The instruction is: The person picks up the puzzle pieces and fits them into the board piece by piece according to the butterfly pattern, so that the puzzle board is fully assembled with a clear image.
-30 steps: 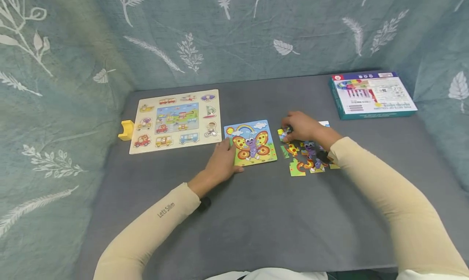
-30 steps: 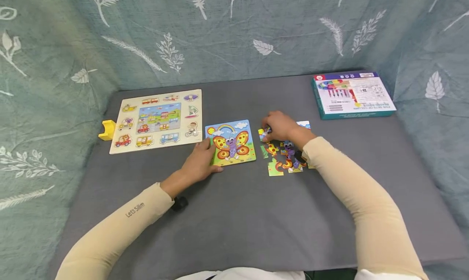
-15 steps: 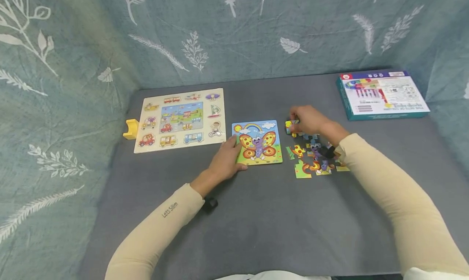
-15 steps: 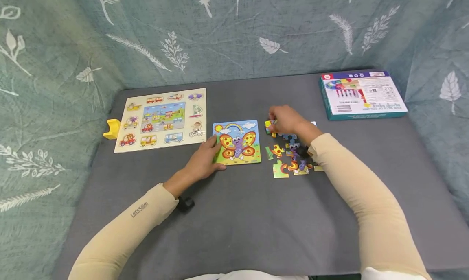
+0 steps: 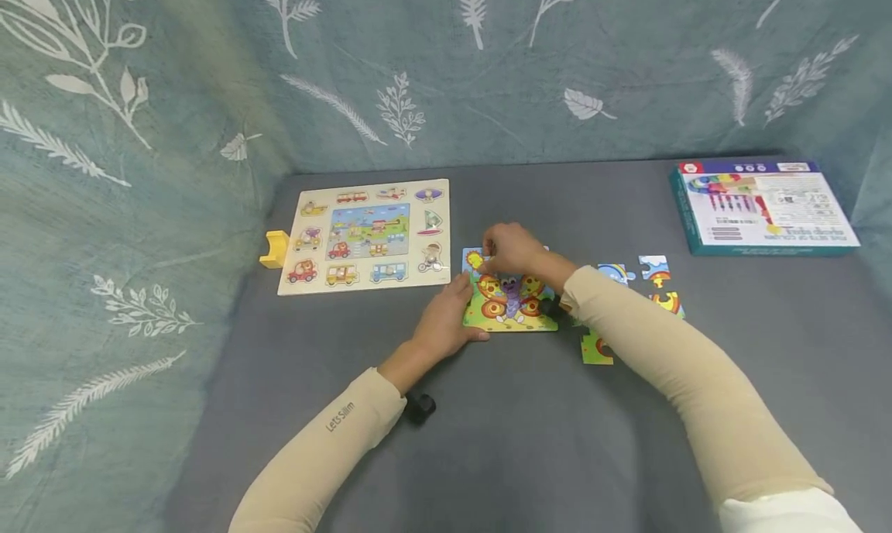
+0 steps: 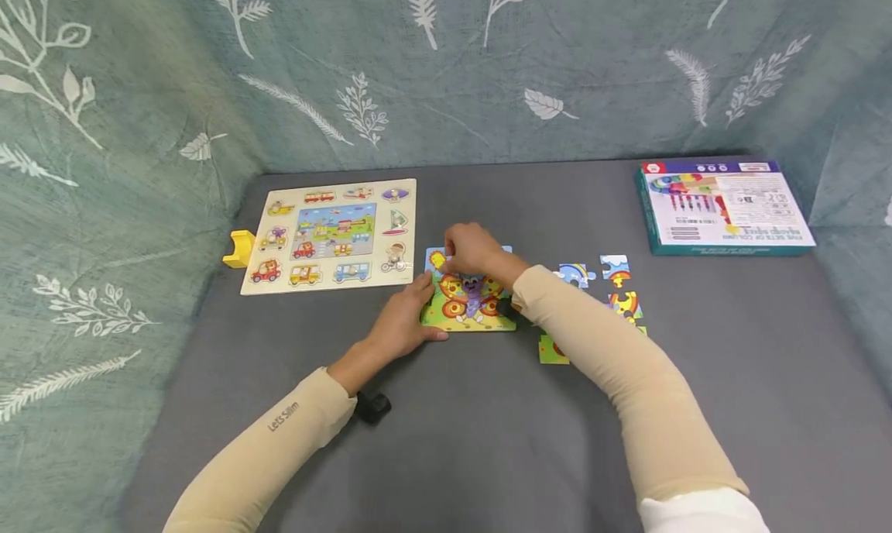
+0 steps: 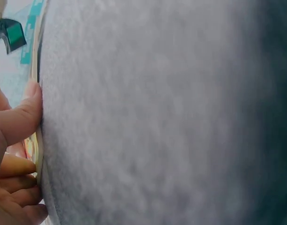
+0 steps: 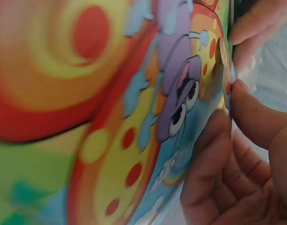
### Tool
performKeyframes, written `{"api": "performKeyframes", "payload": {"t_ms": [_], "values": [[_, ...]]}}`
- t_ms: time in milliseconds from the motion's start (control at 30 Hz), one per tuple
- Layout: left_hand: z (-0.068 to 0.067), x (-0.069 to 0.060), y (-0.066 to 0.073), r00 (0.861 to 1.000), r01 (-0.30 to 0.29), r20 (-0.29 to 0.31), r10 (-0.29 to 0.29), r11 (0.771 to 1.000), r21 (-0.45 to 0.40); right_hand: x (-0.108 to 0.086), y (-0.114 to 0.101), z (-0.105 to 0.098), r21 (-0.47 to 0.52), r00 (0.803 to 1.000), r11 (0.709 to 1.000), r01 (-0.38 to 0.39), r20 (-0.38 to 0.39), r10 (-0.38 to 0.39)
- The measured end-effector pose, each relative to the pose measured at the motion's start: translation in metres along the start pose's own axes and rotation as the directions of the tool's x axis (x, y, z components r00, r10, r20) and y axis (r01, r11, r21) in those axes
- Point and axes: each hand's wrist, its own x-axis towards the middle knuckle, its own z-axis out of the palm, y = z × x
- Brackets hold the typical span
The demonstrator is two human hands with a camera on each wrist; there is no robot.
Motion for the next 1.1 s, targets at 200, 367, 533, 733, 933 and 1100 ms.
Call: {"api": "performKeyframes", "payload": {"t_ms": [200,367,533,733,933,1100], "values": [[0.005,0.002,0.008,0.999,-0.032,-0.024,0.031,0.999,-0.031,0.002,0.006,0.0,-0.008,0.996,0.996,-0.089,-0.027,0.089],[0.001,0.002,0.011,0.999,-0.034,-0.021,0.033,0.999,-0.015,0.005,0.008,-0.003,0.023,0.987,0.989,-0.143,-0.072,0.145],[-0.003,0.001,0.015,1.0,-0.027,0.0,0.027,1.0,0.008,0.005,0.006,-0.006,-0.004,0.989,0.992,-0.128,-0.075,0.127],[-0.003,0.002,0.016,0.999,0.019,0.036,-0.021,0.998,0.052,-0.02,0.023,-0.026,0.057,0.992,0.991,0.123,0.0,-0.124],[-0.002,0.006,0.019,0.999,0.045,0.018,-0.046,0.995,0.087,-0.078,0.076,-0.067,-0.038,0.999,0.999,0.033,0.002,-0.033],[0.004,0.006,0.019,0.994,0.092,0.044,-0.096,0.993,0.078,-0.11,0.114,-0.069,-0.134,0.994,0.989,-0.066,0.079,0.077]]}}
